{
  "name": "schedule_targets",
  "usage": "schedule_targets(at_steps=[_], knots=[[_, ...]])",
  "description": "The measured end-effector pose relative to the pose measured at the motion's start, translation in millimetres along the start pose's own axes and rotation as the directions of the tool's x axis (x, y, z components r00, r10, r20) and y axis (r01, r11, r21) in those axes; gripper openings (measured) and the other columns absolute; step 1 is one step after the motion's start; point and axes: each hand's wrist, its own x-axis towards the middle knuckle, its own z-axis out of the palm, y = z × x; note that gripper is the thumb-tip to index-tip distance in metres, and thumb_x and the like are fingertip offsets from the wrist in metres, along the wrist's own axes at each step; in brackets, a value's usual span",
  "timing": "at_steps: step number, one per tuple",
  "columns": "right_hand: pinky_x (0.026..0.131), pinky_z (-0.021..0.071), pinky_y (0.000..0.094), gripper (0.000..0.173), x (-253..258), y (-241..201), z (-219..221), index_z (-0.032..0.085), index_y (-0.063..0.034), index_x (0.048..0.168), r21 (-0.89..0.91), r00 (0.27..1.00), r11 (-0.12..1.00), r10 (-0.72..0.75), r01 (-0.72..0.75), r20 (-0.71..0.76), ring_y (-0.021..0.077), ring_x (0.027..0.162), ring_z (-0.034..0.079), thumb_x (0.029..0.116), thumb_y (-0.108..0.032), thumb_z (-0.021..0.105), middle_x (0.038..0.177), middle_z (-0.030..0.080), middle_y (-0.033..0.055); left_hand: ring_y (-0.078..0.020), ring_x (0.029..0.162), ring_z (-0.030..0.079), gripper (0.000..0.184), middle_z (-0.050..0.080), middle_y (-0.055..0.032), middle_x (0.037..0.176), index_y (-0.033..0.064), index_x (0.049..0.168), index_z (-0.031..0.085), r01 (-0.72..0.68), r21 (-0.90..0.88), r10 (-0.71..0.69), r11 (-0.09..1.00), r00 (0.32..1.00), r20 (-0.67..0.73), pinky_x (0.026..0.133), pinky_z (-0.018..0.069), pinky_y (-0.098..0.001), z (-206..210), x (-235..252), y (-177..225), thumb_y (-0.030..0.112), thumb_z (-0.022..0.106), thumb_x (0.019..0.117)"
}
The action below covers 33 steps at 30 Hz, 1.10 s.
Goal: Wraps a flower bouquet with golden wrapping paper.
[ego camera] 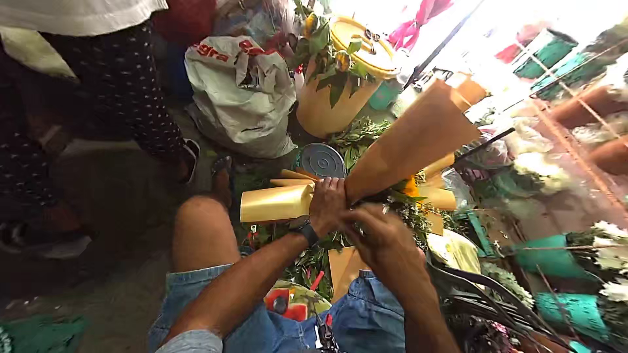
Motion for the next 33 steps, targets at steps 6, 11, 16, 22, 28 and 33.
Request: schedule_targets(at_steps=[6, 11, 16, 22, 28, 33], knots=[[0.119, 0.0208, 0.0693, 0.024, 125.2, 33.2, 2.3, 0.075, -0.0105, 0.11, -0.602, 0.909, 0.797, 0.219, 0.044, 0.356, 0.0396, 0.128, 0.056, 0.0968, -0.029, 0.066, 0.124, 0.068, 0.0149, -0.0362, 0.127, 0.058, 0.04, 0.069, -0.017, 0.121, 0.0038, 0.124, 0.067, -0.016, 0.196, 0.017, 0.98, 1.0, -0.003, 0.121, 0.0226, -0.0621, 20.1, 8.5, 10.1, 0.025, 0.067, 0.09], [0.113, 0.0291, 0.0698, 0.027, 169.0, 59.2, 10.1, 0.075, -0.0076, 0.103, -0.714, 0.671, 0.699, 0.549, -0.042, 0.498, 0.0376, 0.118, 0.063, 0.0911, -0.031, 0.072, 0.114, 0.072, 0.0153, -0.035, 0.129, 0.055, 0.036, 0.067, -0.0163, 0.123, 0.0038, 0.127, 0.063, -0.035, 0.21, 0.026, 0.977, 0.999, 0.044, 0.122, 0.017, -0.0633, 26.4, 11.4, 9.8, 0.018, 0.059, 0.0941], [0.106, 0.0372, 0.0674, 0.024, 176.7, 65.2, 3.3, 0.074, -0.0067, 0.1, -0.707, 0.686, 0.707, 0.521, -0.013, 0.508, 0.0367, 0.11, 0.066, 0.0874, -0.027, 0.075, 0.107, 0.072, 0.016, -0.035, 0.132, 0.052, 0.037, 0.066, -0.0163, 0.126, 0.0032, 0.128, 0.064, -0.034, 0.208, 0.016, 0.978, 0.996, 0.085, 0.123, 0.0151, -0.0619, 26.2, 10.7, 8.8, 0.02, 0.058, 0.096], [0.105, 0.0392, 0.0618, 0.011, 149.5, 28.6, 20.4, 0.072, 0.0002, 0.091, -0.684, 0.892, 0.727, 0.264, 0.066, 0.367, 0.04, 0.101, 0.066, 0.0922, -0.003, 0.061, 0.093, 0.071, 0.0197, -0.0355, 0.127, 0.055, 0.048, 0.067, -0.0159, 0.123, 0.006, 0.123, 0.067, -0.025, 0.182, 0.001, 0.983, 0.992, 0.13, 0.121, 0.0231, -0.0593, 20.5, 18.4, 3.9, 0.037, 0.069, 0.0863], [0.101, 0.0431, 0.0578, 0.022, 68.4, -14.6, 36.1, 0.071, 0.0039, 0.109, -0.569, 0.987, 0.815, -0.023, 0.112, 0.161, 0.0377, 0.103, 0.066, 0.0912, -0.008, 0.068, 0.105, 0.069, 0.0225, -0.0371, 0.132, 0.052, 0.036, 0.057, -0.0291, 0.137, -0.0106, 0.135, 0.056, 0.292, -0.444, -0.137, 0.847, 0.927, 0.349, 0.113, 0.0392, -0.0451, -42.0, -9.5, -4.7, 0.005, 0.055, 0.1027], [0.087, 0.05, 0.0534, 0.032, -6.3, 14.5, 45.0, 0.073, -0.0111, 0.094, -0.193, 0.981, 0.969, 0.126, -0.153, -0.148, 0.0268, 0.09, 0.068, 0.1026, -0.038, 0.058, 0.091, 0.071, 0.0072, -0.0196, 0.095, 0.07, 0.048, 0.072, -0.0106, 0.105, 0.0041, 0.122, 0.064, 0.176, -0.684, -0.054, 0.708, 0.979, 0.196, 0.085, 0.0595, -0.043, -34.2, 22.6, -18.3, 0.008, 0.084, 0.0786]])
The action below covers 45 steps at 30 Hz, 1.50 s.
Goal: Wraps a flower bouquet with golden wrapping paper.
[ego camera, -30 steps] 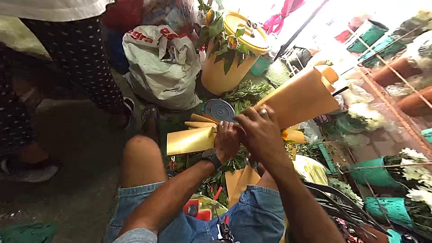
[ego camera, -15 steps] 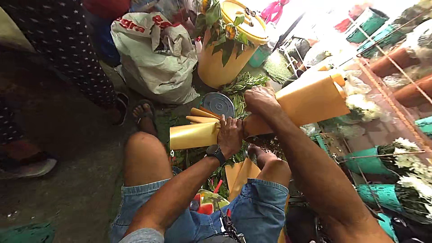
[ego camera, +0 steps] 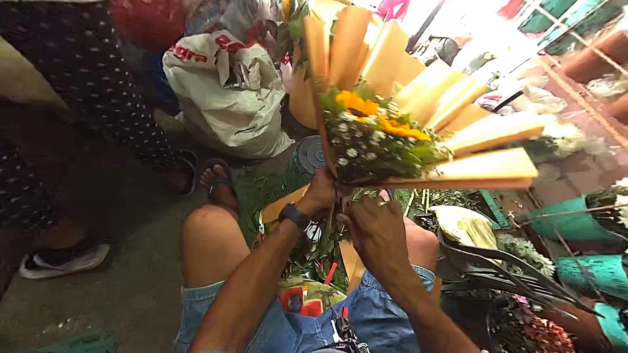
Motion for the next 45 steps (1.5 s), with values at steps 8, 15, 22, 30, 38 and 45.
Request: schedule_targets(at_steps=[8, 15, 22, 30, 38, 45], knots=[[0.085, 0.057, 0.0312, 0.025, -24.7, 76.2, 38.0, 0.073, -0.0062, 0.101, 0.711, 0.921, 0.645, 0.389, -0.281, 0.012, 0.009, 0.09, 0.068, 0.1005, -0.03, 0.064, 0.094, 0.072, 0.0022, -0.0188, 0.101, 0.071, 0.066, 0.073, -0.0091, 0.109, 0.001, 0.126, 0.059, 0.118, -0.33, -0.072, 0.937, 0.986, 0.147, 0.091, 0.0605, -0.0383, 2.6, -15.8, 19.6, -0.011, 0.083, 0.0659], [0.087, 0.057, 0.0343, 0.025, -17.5, 79.5, 72.5, 0.072, -0.0037, 0.101, 0.798, 0.886, 0.573, 0.45, -0.187, -0.116, 0.0135, 0.093, 0.068, 0.1015, -0.027, 0.063, 0.095, 0.071, 0.0054, -0.0229, 0.105, 0.069, 0.068, 0.07, -0.0141, 0.112, -0.0027, 0.131, 0.049, 0.134, -0.484, -0.044, 0.864, 0.98, 0.193, 0.094, 0.0588, -0.0415, 14.5, -20.7, 13.9, -0.003, 0.083, 0.0711], [0.091, 0.0583, 0.0336, 0.035, -14.0, 87.1, 76.7, 0.062, -0.0035, 0.132, 0.974, 0.948, 0.162, 0.302, -0.155, 0.101, 0.015, 0.105, 0.067, 0.1063, -0.027, 0.056, 0.12, 0.069, 0.0081, -0.0211, 0.096, 0.073, 0.053, 0.073, -0.0146, 0.104, -0.0028, 0.123, 0.054, 0.134, -0.577, -0.058, 0.806, 0.987, 0.148, 0.088, 0.0612, -0.0397, 18.0, -20.6, 17.3, 0.001, 0.077, 0.0757], [0.086, 0.0561, 0.0303, 0.038, -6.6, 108.8, 73.5, 0.057, -0.0036, 0.136, 0.912, 0.97, 0.333, 0.035, -0.238, 0.24, 0.0092, 0.093, 0.066, 0.1046, -0.025, 0.055, 0.104, 0.069, 0.0054, -0.0245, 0.096, 0.072, 0.054, 0.073, -0.0172, 0.103, -0.0046, 0.121, 0.056, 0.181, -0.548, -0.121, 0.817, 0.982, 0.143, 0.088, 0.061, -0.0428, 13.2, -25.7, 20.3, 0.001, 0.078, 0.0728], [0.108, 0.0445, 0.0418, 0.031, -6.2, 98.5, 76.7, 0.068, -0.0015, 0.117, 0.796, 0.983, 0.579, 0.138, -0.179, 0.121, 0.0223, 0.121, 0.058, 0.104, -0.025, 0.053, 0.12, 0.066, 0.0132, -0.0198, 0.092, 0.073, 0.054, 0.073, -0.0123, 0.099, -0.0027, 0.121, 0.054, 0.175, -0.531, -0.138, 0.829, 0.984, 0.109, 0.085, 0.0617, -0.0384, 12.3, -27.9, 21.4, -0.002, 0.077, 0.0722], [0.089, 0.0554, 0.0367, 0.032, -13.5, 71.6, 62.1, 0.065, -0.0023, 0.117, 0.758, 0.924, 0.574, 0.368, -0.31, 0.099, 0.0149, 0.095, 0.067, 0.1067, -0.028, 0.049, 0.1, 0.07, 0.0076, -0.0211, 0.101, 0.07, 0.065, 0.07, -0.0142, 0.107, -0.0047, 0.128, 0.05, 0.118, -0.429, -0.107, 0.895, 0.993, 0.05, 0.091, 0.0597, -0.0387, 10.6, -19.5, 16.4, -0.001, 0.081, 0.0704]])
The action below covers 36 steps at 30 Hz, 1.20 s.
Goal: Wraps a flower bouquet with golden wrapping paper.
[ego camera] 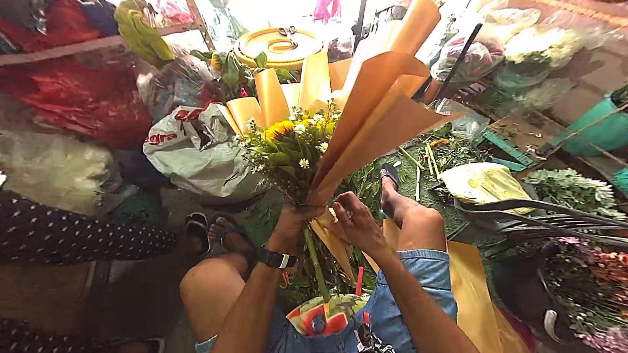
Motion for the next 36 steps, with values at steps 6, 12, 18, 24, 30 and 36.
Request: schedule_targets(at_steps=[6, 12, 18, 24, 30, 36], knots=[[0.075, 0.0609, 0.0289, 0.018, -12.9, -12.1, 14.4, 0.069, -0.0005, 0.109, 0.462, 0.975, 0.878, 0.195, -0.126, -0.105, 0.0127, 0.081, 0.07, 0.1009, -0.016, 0.063, 0.091, 0.071, 0.0066, -0.0204, 0.097, 0.071, 0.059, 0.071, -0.013, 0.104, -0.0035, 0.122, 0.055, -0.05, 0.0, 0.05, 0.999, 0.998, 0.026, 0.089, 0.06, -0.0377, 1.9, 2.2, -2.2, 0.0, 0.081, 0.07], [0.103, 0.0473, 0.0441, 0.011, -8.4, 5.6, 11.3, 0.078, -0.0234, 0.1, -0.495, 0.842, 0.827, -0.451, 0.268, -0.296, 0.0219, 0.116, 0.062, 0.0972, -0.027, 0.068, 0.115, 0.071, 0.001, -0.0214, 0.095, 0.071, 0.05, 0.072, -0.0147, 0.101, -0.004, 0.119, 0.057, -0.026, -0.02, 0.026, 0.999, 0.999, 0.029, 0.088, 0.0598, -0.0389, 2.5, 1.5, 0.0, 0.0, 0.078, 0.0741], [0.116, 0.0414, 0.0453, 0.014, 3.7, 8.6, 3.4, 0.076, -0.0173, 0.104, -0.452, 0.814, 0.779, -0.555, 0.436, -0.173, 0.0105, 0.108, 0.069, 0.1022, -0.018, 0.063, 0.107, 0.076, -0.003, -0.0206, 0.09, 0.072, 0.049, 0.072, -0.0145, 0.097, -0.0036, 0.117, 0.058, 0.035, -0.051, -0.036, 0.998, 0.999, -0.011, 0.084, 0.0608, -0.0377, 5.2, -1.4, 5.7, 0.002, 0.078, 0.0722], [0.117, 0.041, 0.0478, 0.015, 6.6, 11.0, 0.4, 0.079, -0.0151, 0.11, -0.298, 0.839, 0.838, -0.517, 0.456, -0.168, 0.0101, 0.099, 0.071, 0.1001, -0.019, 0.067, 0.099, 0.077, -0.0011, -0.0208, 0.091, 0.072, 0.045, 0.073, -0.0146, 0.098, -0.0035, 0.114, 0.06, 0.015, -0.062, -0.014, 0.998, 1.0, 0.014, 0.085, 0.0605, -0.0381, 2.1, -2.5, 4.1, 0.002, 0.078, 0.0726], [0.118, 0.0398, 0.0443, 0.017, 7.8, -1.4, -12.1, 0.078, -0.0116, 0.109, -0.203, 0.895, 0.883, -0.442, 0.423, -0.057, 0.0094, 0.099, 0.07, 0.1017, -0.02, 0.065, 0.098, 0.076, -0.0004, -0.0193, 0.097, 0.071, 0.049, 0.073, -0.0125, 0.103, -0.0039, 0.12, 0.057, -0.01, -0.022, 0.01, 1.0, 1.0, 0.014, 0.09, 0.0599, -0.037, 0.3, -5.6, 2.6, -0.005, 0.077, 0.0749], [0.109, 0.0481, 0.0382, 0.018, 3.8, -17.3, -2.0, 0.075, -0.0103, 0.104, -0.326, 0.924, 0.894, -0.362, 0.307, -0.123, 0.0153, 0.103, 0.07, 0.1001, -0.023, 0.063, 0.099, 0.076, 0.0021, -0.0186, 0.098, 0.071, 0.06, 0.072, -0.0108, 0.104, -0.0028, 0.123, 0.054, -0.051, -0.041, 0.053, 0.998, 0.998, 0.047, 0.091, 0.0595, -0.0382, -0.3, -5.6, -2.9, 0.0, 0.082, 0.0708]])
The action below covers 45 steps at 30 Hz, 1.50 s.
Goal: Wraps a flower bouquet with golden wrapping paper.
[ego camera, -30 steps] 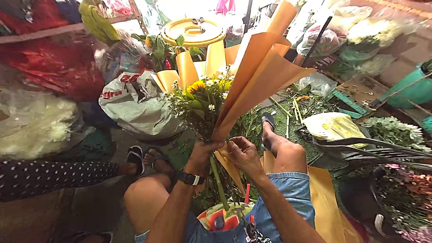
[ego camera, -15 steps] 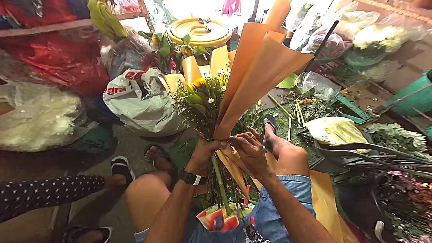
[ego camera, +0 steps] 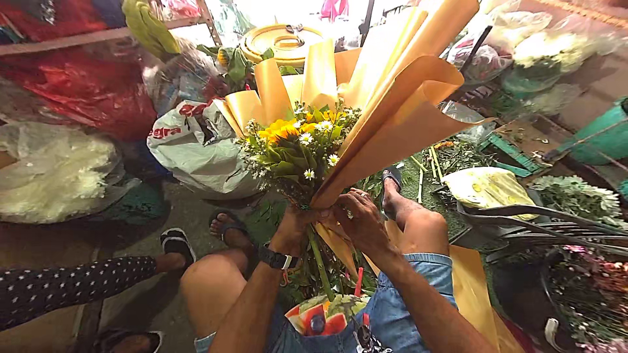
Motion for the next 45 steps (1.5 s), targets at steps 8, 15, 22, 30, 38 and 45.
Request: schedule_targets(at_steps=[8, 15, 22, 30, 38, 45], knots=[[0.077, 0.0548, 0.0257, 0.017, 22.6, -24.4, -30.5, 0.071, -0.0044, 0.103, 0.291, 0.752, 0.723, 0.464, -0.627, 0.469, 0.004, 0.078, 0.063, 0.1007, -0.018, 0.06, 0.084, 0.067, -0.0018, -0.0044, 0.097, 0.069, 0.037, 0.073, 0.0036, 0.101, 0.0019, 0.115, 0.063, -0.014, 0.262, 0.014, 0.965, 1.0, 0.001, 0.091, 0.0579, -0.0267, -1.8, -14.6, 12.7, -0.001, 0.073, 0.0798], [0.079, 0.0557, 0.0276, 0.017, 34.0, 4.3, -39.2, 0.068, -0.0069, 0.106, 0.436, 0.617, 0.462, 0.381, -0.772, 0.688, 0.0076, 0.083, 0.064, 0.1013, -0.022, 0.062, 0.092, 0.068, -0.0003, -0.0145, 0.103, 0.07, 0.053, 0.073, -0.006, 0.108, -0.0032, 0.123, 0.058, -0.012, 0.169, 0.012, 0.985, 1.0, -0.001, 0.097, 0.058, -0.0349, -1.8, -6.7, 5.1, 0.0, 0.081, 0.0756], [0.115, 0.0379, 0.0554, 0.027, -8.1, -0.6, -22.9, 0.072, -0.0212, 0.117, -0.198, 0.996, 0.977, -0.069, 0.078, 0.055, 0.0175, 0.119, 0.065, 0.097, -0.039, 0.065, 0.118, 0.073, -0.003, -0.0147, 0.104, 0.07, 0.056, 0.073, -0.0068, 0.109, -0.0027, 0.126, 0.055, -0.01, 0.116, 0.006, 0.993, 1.0, 0.028, 0.097, 0.0576, -0.0349, -0.3, -6.4, 7.1, 0.001, 0.08, 0.0766], [0.112, 0.0462, 0.043, 0.012, 3.3, 17.4, -14.6, 0.076, -0.019, 0.107, -0.053, 0.969, 0.968, -0.246, 0.245, -0.018, 0.0111, 0.109, 0.069, 0.0993, -0.025, 0.068, 0.109, 0.075, -0.0039, -0.0155, 0.097, 0.072, 0.054, 0.074, -0.0063, 0.103, 0.0001, 0.124, 0.054, -0.032, -0.058, 0.033, 0.998, 0.999, 0.021, 0.091, 0.06, -0.0365, 6.2, -9.6, 4.1, 0.001, 0.08, 0.0764], [0.105, 0.0499, 0.0381, 0.015, 13.4, 13.7, -12.0, 0.077, -0.0204, 0.109, -0.085, 0.941, 0.941, -0.333, 0.327, -0.061, 0.012, 0.104, 0.068, 0.0993, -0.026, 0.067, 0.105, 0.075, -0.0034, -0.0113, 0.099, 0.07, 0.058, 0.072, -0.0025, 0.106, 0.0017, 0.128, 0.053, -0.027, 0.002, 0.027, 1.0, 0.999, -0.042, 0.091, 0.0593, -0.0326, 6.7, -15.5, 11.4, 0.003, 0.082, 0.077], [0.104, 0.0488, 0.0381, 0.013, 12.6, 9.6, -13.2, 0.077, -0.0276, 0.107, -0.22, 0.903, 0.899, -0.411, 0.379, -0.122, 0.0072, 0.098, 0.068, 0.0995, -0.026, 0.067, 0.106, 0.074, -0.0074, -0.0124, 0.103, 0.07, 0.067, 0.073, -0.0033, 0.11, 0.0034, 0.129, 0.055, -0.066, -0.015, 0.066, 0.998, 0.997, -0.041, 0.093, 0.0587, -0.0338, 8.7, -16.0, 16.2, 0.011, 0.089, 0.0713]])
